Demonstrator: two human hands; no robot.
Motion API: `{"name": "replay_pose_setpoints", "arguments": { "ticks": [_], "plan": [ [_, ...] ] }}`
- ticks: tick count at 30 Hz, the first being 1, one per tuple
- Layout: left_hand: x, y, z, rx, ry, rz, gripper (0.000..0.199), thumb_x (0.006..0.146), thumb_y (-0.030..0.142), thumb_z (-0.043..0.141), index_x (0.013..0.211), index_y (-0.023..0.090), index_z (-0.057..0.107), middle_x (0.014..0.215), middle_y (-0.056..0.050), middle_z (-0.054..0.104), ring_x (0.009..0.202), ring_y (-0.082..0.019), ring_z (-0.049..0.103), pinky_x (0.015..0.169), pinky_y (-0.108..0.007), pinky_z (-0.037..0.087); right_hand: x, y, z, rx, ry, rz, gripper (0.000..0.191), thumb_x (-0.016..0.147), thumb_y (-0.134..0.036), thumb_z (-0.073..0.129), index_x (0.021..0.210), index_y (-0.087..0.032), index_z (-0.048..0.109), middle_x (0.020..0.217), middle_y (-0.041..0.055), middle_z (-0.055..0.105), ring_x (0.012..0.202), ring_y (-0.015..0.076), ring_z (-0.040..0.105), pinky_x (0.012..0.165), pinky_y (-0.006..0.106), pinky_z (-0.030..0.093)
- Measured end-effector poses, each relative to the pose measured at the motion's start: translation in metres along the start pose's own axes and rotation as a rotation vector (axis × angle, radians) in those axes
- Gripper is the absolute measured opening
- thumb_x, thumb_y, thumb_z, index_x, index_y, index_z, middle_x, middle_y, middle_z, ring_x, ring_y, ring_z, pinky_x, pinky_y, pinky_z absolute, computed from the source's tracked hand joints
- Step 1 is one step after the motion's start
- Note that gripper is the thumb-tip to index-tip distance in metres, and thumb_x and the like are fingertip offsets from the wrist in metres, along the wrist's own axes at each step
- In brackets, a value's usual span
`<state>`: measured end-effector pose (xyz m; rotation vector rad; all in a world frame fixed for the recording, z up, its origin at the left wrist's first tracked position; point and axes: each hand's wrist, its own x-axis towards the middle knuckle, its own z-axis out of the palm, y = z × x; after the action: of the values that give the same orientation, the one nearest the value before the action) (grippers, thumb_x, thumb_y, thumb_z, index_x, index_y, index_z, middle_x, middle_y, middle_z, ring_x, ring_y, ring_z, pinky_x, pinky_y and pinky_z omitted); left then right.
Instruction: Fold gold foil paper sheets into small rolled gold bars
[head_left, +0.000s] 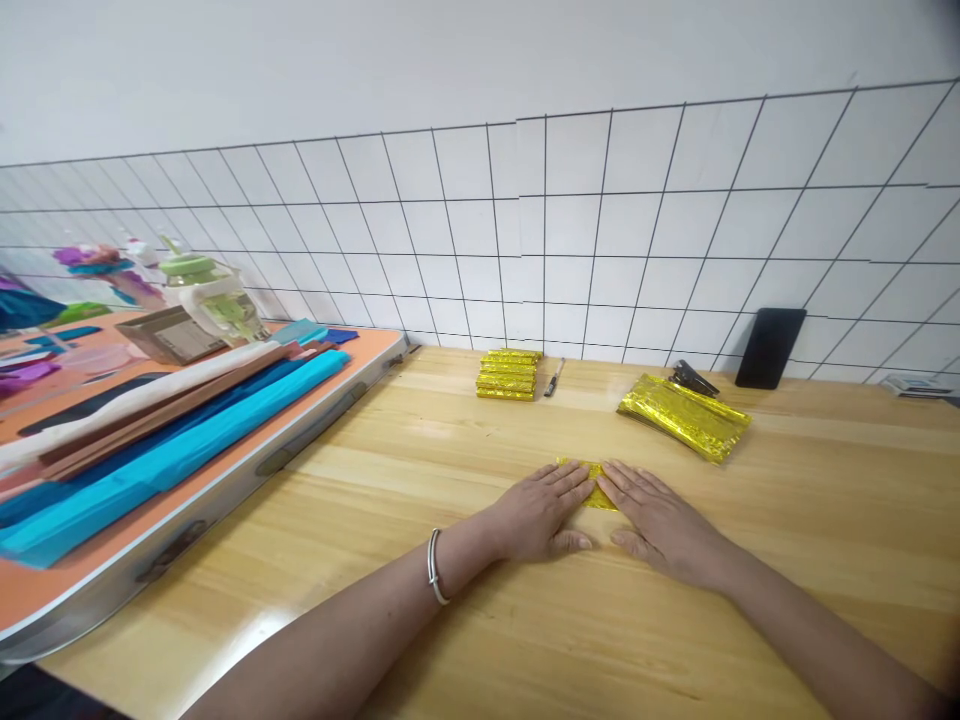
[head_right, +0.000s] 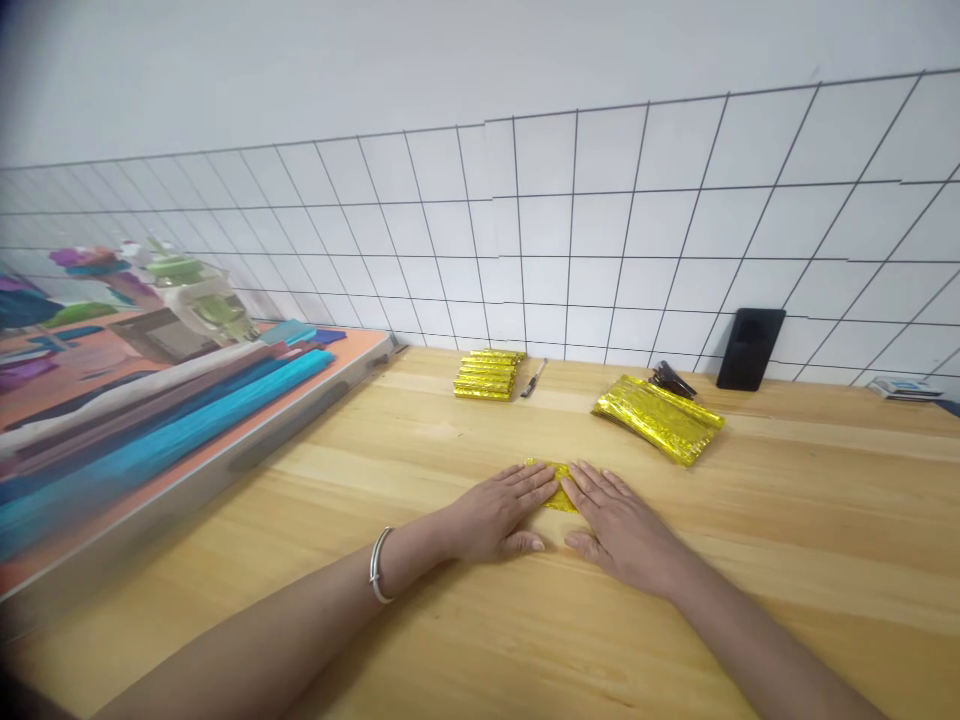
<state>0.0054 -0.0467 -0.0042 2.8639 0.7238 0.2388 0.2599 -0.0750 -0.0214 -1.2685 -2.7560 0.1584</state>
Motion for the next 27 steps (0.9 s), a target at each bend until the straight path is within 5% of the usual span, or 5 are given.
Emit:
{"name": "replay_pose_setpoints", "arguments": {
  "ticks": [20,27],
  "plan": [
    [0.0004,-0.0005,-0.0006,-0.02,0.025,0.027,0.076,0.086,0.062,0.035,0.143,0.014,0.021,0.149,-0.012,0.02,0.137,-0.028,0.017,0.112,-0.043,0.018,-0.0015,-0.0004,-0.0007,0.005,0.013,-0.005,0.066,0.091,-0.054,0.032,0.146,-0.022,0.011,0.151,0.0073,0.011,0.138,0.0255,0.013,0.111,0.045,0.017],
    [-0.0032,-0.0025,0.0071,-0.004,0.08,-0.046,0.091,0.082,0.068,0.035,0.144,0.006,0.01,0.15,-0.019,0.005,0.139,-0.03,0.001,0.112,-0.044,0.016,-0.003,0.0007,0.0013,-0.015,-0.003,-0.001,0.068,0.091,-0.055,0.031,0.146,-0.022,0.009,0.152,0.0071,0.01,0.138,0.0249,0.011,0.111,0.045,0.016]
  ]
}}
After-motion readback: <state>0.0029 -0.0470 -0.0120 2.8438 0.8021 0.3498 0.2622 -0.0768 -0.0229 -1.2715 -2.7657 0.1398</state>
